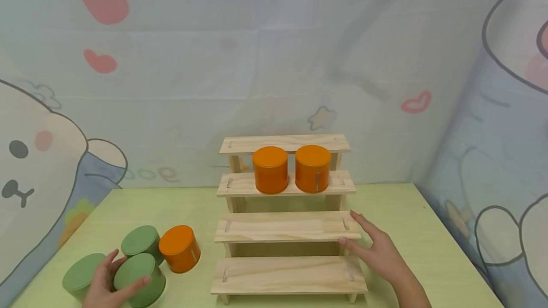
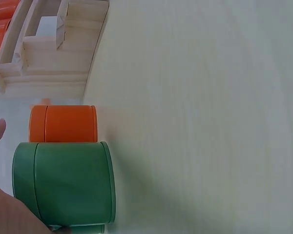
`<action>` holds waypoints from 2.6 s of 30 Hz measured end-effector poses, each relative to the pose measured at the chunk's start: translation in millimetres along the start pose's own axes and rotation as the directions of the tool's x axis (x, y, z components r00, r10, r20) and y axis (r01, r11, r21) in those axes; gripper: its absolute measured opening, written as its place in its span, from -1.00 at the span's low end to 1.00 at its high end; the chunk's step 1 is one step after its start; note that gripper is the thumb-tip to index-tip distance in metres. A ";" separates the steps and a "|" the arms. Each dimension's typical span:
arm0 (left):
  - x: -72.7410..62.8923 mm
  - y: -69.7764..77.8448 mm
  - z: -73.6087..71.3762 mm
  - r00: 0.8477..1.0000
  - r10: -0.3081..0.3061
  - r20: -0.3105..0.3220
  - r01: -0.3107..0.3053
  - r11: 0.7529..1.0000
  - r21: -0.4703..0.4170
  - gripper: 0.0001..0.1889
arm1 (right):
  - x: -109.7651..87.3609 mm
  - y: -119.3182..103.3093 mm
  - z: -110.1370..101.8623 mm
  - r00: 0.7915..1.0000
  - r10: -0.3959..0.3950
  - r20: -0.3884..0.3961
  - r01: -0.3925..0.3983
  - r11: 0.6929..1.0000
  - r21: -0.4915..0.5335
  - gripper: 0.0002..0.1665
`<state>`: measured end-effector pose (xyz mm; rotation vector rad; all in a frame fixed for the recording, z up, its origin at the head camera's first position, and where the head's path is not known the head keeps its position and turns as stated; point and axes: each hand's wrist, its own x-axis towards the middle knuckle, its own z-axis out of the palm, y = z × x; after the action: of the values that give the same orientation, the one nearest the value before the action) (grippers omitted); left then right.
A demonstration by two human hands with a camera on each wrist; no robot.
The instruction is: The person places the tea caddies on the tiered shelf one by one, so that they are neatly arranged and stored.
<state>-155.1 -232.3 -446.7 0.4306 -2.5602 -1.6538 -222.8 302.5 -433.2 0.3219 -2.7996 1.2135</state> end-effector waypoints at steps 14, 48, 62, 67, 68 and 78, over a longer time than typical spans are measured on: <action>8.2 -14.8 1.1 0.992 -0.115 0.045 0.113 0.993 0.039 0.29 | -0.3 0.5 0.5 1.000 0.014 0.006 -0.014 1.000 0.009 -0.14; 11.1 -29.1 2.9 0.977 -0.207 0.051 0.210 0.976 -0.064 0.20 | 0.9 -0.8 0.6 1.000 -0.002 -0.003 0.002 1.000 0.009 -0.14; 5.7 -26.4 1.5 0.980 -0.199 0.024 0.200 0.978 -0.054 0.24 | 0.9 1.9 0.8 1.000 -0.006 -0.009 0.006 1.000 0.004 -0.14; -3.7 -14.8 5.6 0.980 -0.199 0.001 0.198 0.977 -0.075 0.25 | -0.1 2.4 1.1 1.000 -0.003 -0.004 0.003 1.000 0.011 -0.14; -5.6 -11.8 6.2 0.981 -0.192 0.001 0.192 0.979 -0.075 0.25 | -0.2 2.5 1.0 1.000 -0.003 -0.005 0.003 1.000 0.009 -0.14; -26.0 25.6 14.1 0.997 -0.078 0.005 0.079 0.996 -0.040 0.06 | 0.3 2.3 0.7 1.000 0.007 0.000 -0.007 1.000 0.011 -0.13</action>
<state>-138.1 -203.1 -427.0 0.5324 -2.5391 -1.7295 -223.5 303.4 -435.3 0.3123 -2.7974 1.2301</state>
